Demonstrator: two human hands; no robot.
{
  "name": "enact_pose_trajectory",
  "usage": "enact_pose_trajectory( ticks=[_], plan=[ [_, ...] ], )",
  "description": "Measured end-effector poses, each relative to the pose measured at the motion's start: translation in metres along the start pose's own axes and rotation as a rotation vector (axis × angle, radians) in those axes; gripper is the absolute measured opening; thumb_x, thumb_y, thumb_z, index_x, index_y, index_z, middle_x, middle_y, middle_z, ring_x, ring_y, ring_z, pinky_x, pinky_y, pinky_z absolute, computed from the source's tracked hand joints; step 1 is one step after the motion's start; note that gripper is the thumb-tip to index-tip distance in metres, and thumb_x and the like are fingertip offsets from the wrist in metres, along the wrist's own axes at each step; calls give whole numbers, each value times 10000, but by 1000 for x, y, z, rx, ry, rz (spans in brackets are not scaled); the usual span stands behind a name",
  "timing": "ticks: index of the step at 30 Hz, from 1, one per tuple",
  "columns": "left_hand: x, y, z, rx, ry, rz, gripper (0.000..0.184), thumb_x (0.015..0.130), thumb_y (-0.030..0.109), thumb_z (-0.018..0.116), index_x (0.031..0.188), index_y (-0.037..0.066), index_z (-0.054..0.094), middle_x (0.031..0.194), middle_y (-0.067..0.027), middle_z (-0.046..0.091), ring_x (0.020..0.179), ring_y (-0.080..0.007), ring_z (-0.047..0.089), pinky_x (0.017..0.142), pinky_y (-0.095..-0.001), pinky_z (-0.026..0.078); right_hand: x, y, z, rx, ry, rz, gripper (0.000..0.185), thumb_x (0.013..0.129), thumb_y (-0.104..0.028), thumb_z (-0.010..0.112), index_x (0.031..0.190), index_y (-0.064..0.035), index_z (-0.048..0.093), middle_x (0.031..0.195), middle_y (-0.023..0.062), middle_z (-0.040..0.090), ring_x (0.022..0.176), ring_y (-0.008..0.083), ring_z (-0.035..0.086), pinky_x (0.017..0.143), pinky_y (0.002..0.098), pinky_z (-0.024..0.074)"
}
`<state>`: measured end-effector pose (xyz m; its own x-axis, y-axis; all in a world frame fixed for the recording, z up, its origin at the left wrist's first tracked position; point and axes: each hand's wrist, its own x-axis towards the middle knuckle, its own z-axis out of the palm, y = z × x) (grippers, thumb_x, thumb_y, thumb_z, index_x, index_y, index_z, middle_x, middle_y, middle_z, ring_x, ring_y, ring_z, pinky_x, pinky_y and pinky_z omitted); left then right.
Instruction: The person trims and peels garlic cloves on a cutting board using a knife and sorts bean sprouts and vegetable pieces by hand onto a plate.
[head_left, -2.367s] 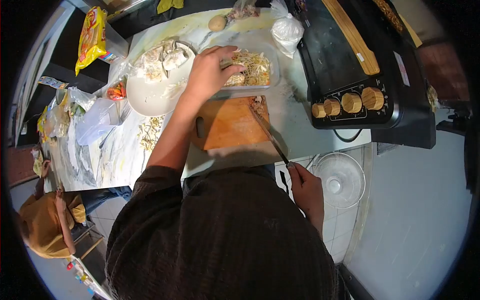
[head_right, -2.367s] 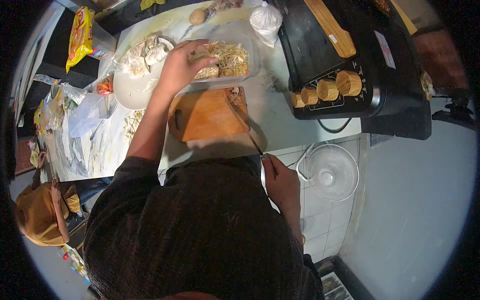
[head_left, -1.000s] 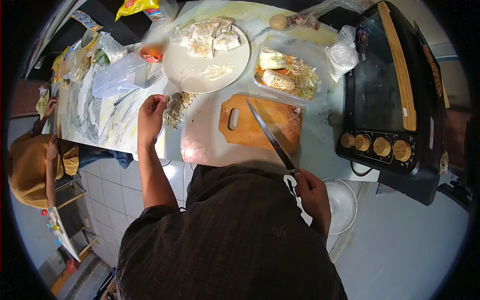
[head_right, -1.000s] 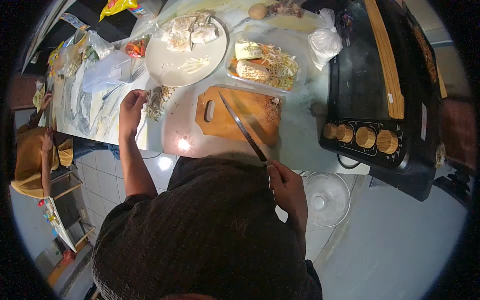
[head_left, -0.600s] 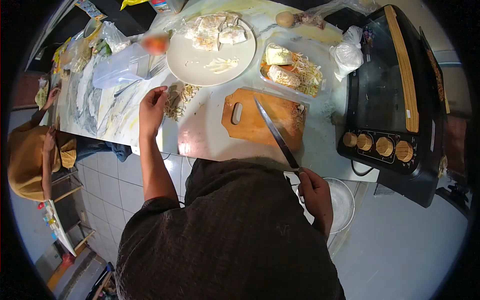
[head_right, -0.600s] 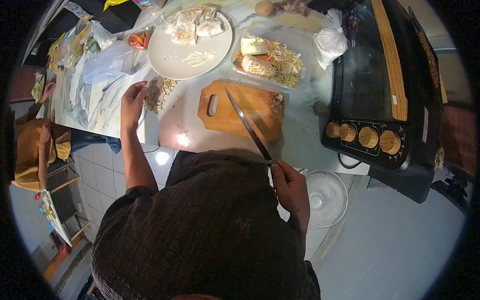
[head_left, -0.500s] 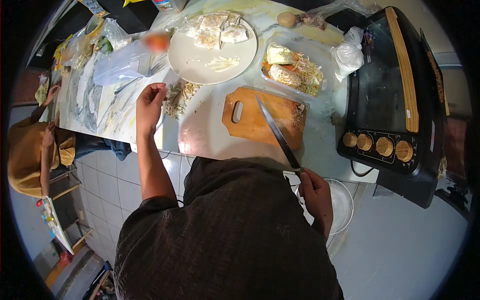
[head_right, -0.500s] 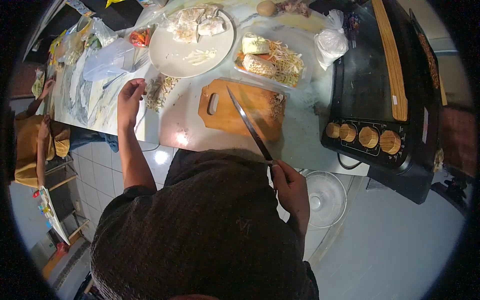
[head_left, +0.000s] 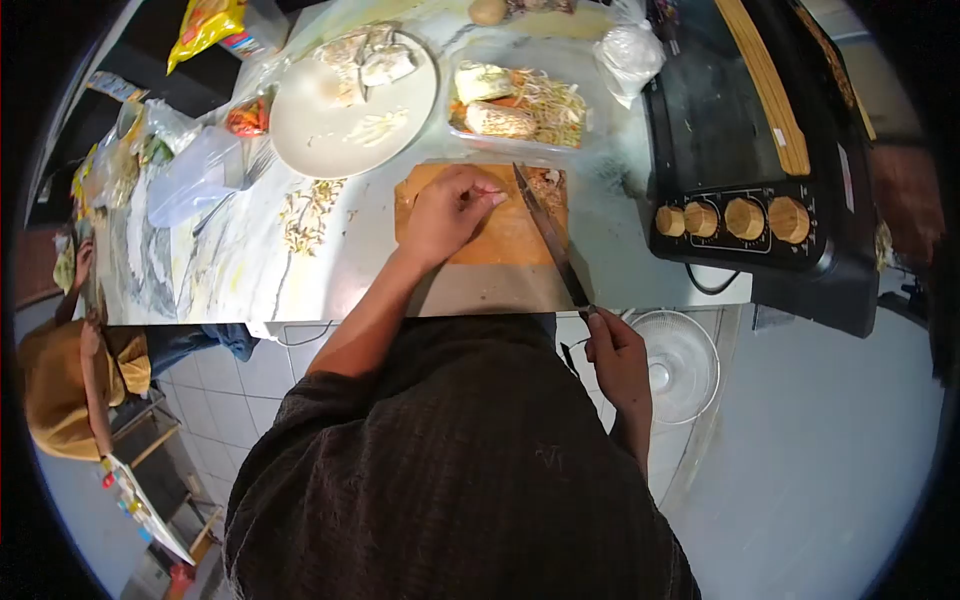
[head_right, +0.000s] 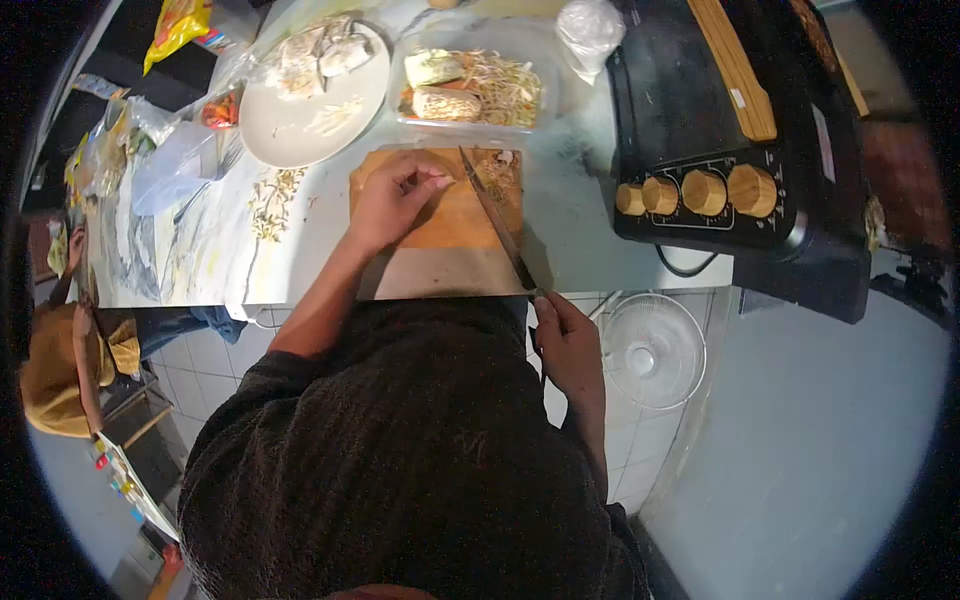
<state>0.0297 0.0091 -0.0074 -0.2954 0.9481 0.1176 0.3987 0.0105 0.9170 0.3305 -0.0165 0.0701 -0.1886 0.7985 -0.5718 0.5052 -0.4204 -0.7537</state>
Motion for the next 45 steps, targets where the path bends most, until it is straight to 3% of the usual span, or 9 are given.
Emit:
enact_pose_trajectory(
  ticks=[4,15,16,18,22,24,38,40,45],
  plan=[
    [-2,3,6,98,4,54,119,864,110,761,890,11,700,866,-132,657,745,-289,642,699,-371,520,3,10,2,-21,32,-15,427,1036,-303,604,1287,39,646,679,-11,556,619,69,500,567,258,411],
    [-2,2,7,323,13,194,110,822,123,743,824,36,675,826,-125,644,805,-355,626,744,-457,507,-1,11,10,-103,30,25,404,1029,-321,603,1272,-6,676,929,164,756,840,167,695,792,320,531],
    [-3,2,7,337,25,196,110,823,125,743,818,40,674,822,-123,644,803,-353,623,742,-459,503,-1,12,11,-103,30,29,404,1029,-321,603,1272,-6,676,929,164,756,840,167,695,792,320,531],
    [-4,1,8,334,32,211,109,822,125,743,809,45,671,815,-120,640,802,-350,619,741,-459,498,-1,11,14,-41,33,-21,390,1034,-243,615,1278,60,646,683,-35,546,620,42,472,554,231,378],
    [-5,-1,9,339,31,212,108,822,126,740,787,60,662,794,-107,627,795,-341,605,733,-458,484,-2,13,16,-76,70,-16,382,1031,-252,620,1279,36,657,683,-35,550,621,44,475,556,239,384],
    [-4,-2,10,335,35,217,107,821,126,740,785,62,662,789,-105,624,793,-339,603,729,-458,482,-4,7,13,-185,32,-15,405,1029,-336,593,1274,-24,677,1000,214,755,916,270,744,830,359,545],
    [-6,1,3,353,7,276,93,831,130,737,832,58,677,811,-105,643,782,-326,619,721,-441,495,-17,-37,18,-560,133,-70,406,1040,-413,529,1265,-114,686,868,244,719,849,442,704,745,511,555],
    [-8,19,-7,212,-76,-67,103,847,133,734,851,44,683,808,-106,640,745,-304,637,694,-414,510,-23,-33,17,-575,137,-84,399,1041,-411,525,1263,-121,686,864,242,719,848,443,702,746,513,555],
    [37,42,-23,234,28,185,150,852,172,754,881,37,694,804,-114,652,730,-286,656,685,-394,526,-25,-22,8,-520,148,-51,391,1042,-398,522,1264,-119,681,865,226,723,836,437,705,743,501,557]
  ],
)
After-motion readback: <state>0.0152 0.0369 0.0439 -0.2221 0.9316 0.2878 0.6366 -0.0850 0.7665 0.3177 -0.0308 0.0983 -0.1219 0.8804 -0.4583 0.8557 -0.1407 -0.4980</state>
